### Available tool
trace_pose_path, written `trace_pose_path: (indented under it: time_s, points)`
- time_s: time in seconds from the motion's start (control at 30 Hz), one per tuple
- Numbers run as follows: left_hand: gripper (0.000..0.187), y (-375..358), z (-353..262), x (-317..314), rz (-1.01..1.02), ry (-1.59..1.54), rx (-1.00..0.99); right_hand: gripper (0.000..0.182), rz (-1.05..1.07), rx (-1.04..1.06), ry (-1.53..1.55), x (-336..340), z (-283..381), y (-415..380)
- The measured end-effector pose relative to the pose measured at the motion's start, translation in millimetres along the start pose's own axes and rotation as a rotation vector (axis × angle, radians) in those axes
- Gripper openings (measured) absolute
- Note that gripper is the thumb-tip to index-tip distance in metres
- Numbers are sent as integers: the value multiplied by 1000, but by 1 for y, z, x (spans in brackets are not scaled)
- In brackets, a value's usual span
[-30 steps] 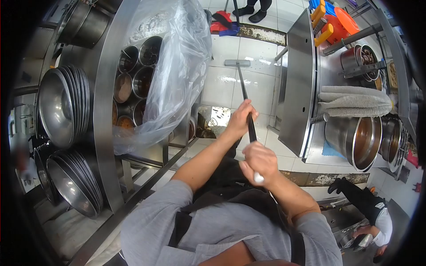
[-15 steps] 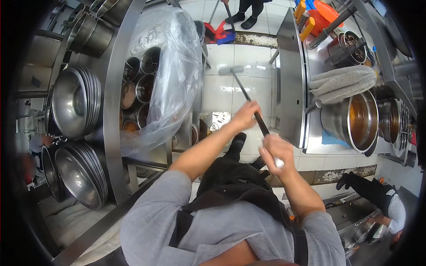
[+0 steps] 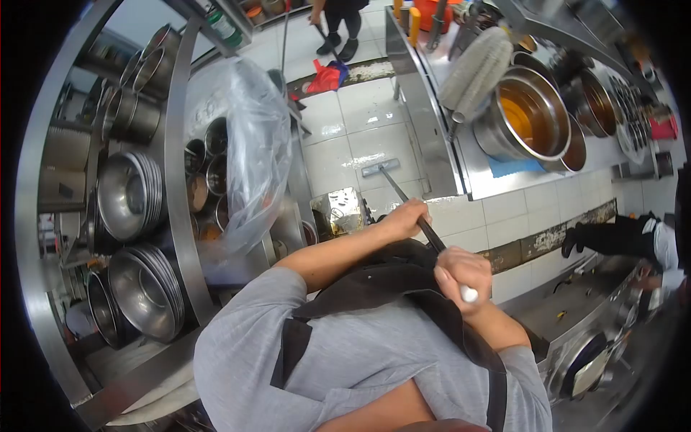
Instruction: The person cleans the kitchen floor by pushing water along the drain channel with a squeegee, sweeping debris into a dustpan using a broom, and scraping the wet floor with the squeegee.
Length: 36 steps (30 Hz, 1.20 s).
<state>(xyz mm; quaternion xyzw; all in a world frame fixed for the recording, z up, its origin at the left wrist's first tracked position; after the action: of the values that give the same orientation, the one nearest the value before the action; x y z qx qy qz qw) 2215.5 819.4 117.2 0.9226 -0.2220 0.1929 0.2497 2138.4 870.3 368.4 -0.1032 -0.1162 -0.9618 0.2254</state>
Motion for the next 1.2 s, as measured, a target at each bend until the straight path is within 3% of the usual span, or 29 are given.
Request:
trace_pose_path:
  time_s: [0.13, 0.2, 0.3, 0.37, 0.53, 0.6, 0.73, 0.8, 0.83, 0.9, 1.1, 1.2]
  points:
    - [17, 11, 54, 19, -174, 75, -58, 20, -90, -35, -124, -13, -43, 12]
    - [15, 11, 111, 23, -117, 94, 9, 14, -72, -67, -166, -26, -79, 23]
    - [21, 20, 135, 43, -39, 361, 152, 15, -62, -109, -204, -37, -126, 32]
    - [27, 25, 131, 39, 23, 363, 191, 15, -92, -151, -146, -28, -140, 32]
    - [36, 36, 35, 12, 120, 189, 168, 17, -316, -168, -78, 42, -67, -20]
    - [37, 33, -10, -10, 141, 96, -14, 18, -347, -186, -68, 67, -44, -46]
    - [28, 24, -31, -71, 373, -142, -104, 20, -313, -141, 73, 86, -9, -77]
    - [23, 12, -21, -110, 667, -275, -5, 20, -369, -56, 73, 93, 9, -88]
    - [23, 15, -31, -120, 722, -298, -42, 21, -420, -120, 47, 99, 7, -95]
    - [21, 24, -43, -132, 775, -294, -6, 20, -505, -234, 98, 116, 0, -112]
    - [28, 39, -74, -200, 1005, -309, -15, 25, -809, -322, 249, 154, 2, -179]
    - [27, 53, -109, -234, 1064, -434, -223, 30, -937, -323, 240, 168, 9, -210]
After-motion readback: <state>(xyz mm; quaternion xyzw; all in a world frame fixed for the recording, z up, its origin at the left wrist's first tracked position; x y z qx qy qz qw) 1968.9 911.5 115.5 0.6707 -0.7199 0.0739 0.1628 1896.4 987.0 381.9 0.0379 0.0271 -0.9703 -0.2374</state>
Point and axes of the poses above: each hand's wrist, its own y-axis towards the middle knuckle, its own x-axis out of the back of the hand, z = x × y, the point moved 8 cm from there along y, towards the middle knuckle, and after that the axes turned 15 degrees about -x, right-handed, at the moved point
